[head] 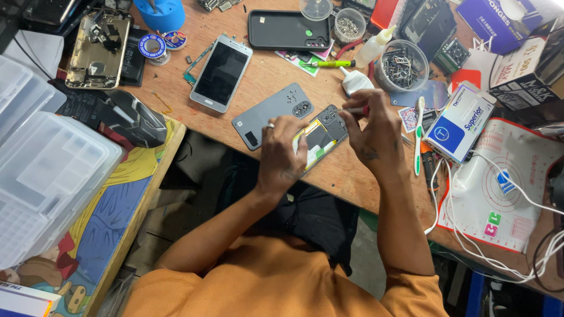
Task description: The person assembles a smartphone by placing the back cover onto the chassis and pressing the edges to secure it. They then use a screwdriver to fasten screws around the camera module area, tightening them to complete the reassembly.
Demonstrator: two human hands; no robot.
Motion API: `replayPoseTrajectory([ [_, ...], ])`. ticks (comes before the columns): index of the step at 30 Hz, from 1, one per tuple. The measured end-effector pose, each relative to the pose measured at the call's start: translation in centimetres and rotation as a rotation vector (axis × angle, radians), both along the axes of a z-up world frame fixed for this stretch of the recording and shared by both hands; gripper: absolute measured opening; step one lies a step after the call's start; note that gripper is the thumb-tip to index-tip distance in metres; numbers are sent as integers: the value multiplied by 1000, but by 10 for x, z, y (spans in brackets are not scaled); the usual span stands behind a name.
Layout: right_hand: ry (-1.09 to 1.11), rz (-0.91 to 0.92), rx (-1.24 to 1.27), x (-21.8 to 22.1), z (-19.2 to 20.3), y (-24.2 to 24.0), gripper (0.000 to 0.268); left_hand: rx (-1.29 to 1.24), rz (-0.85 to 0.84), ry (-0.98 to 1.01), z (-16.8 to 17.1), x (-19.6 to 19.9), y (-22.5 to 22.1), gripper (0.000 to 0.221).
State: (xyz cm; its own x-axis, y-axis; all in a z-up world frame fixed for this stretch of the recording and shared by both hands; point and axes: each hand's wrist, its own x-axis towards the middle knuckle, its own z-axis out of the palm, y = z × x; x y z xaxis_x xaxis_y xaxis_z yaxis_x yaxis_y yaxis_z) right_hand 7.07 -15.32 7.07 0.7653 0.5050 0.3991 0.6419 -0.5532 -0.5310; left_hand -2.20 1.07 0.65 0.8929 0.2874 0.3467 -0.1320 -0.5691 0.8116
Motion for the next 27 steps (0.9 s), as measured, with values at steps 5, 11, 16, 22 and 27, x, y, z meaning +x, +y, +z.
replayPoseTrajectory([
  [5, 34, 25, 116, 15, -20, 25, 32, 87, 104, 58, -7, 21, 22, 22],
  [11, 88, 49, 96, 29, -37, 42, 32, 106, 131, 122, -18, 35, 29, 20],
  [16, 108, 56, 76, 30, -40, 43, 33, 97, 122, 130, -20, 36, 31, 19],
  [22, 145, 34, 97, 30, -39, 43, 34, 87, 125, 155, -20, 37, 31, 19],
  [27, 129, 40, 78, 30, -37, 45, 34, 91, 124, 145, -21, 36, 32, 20],
])
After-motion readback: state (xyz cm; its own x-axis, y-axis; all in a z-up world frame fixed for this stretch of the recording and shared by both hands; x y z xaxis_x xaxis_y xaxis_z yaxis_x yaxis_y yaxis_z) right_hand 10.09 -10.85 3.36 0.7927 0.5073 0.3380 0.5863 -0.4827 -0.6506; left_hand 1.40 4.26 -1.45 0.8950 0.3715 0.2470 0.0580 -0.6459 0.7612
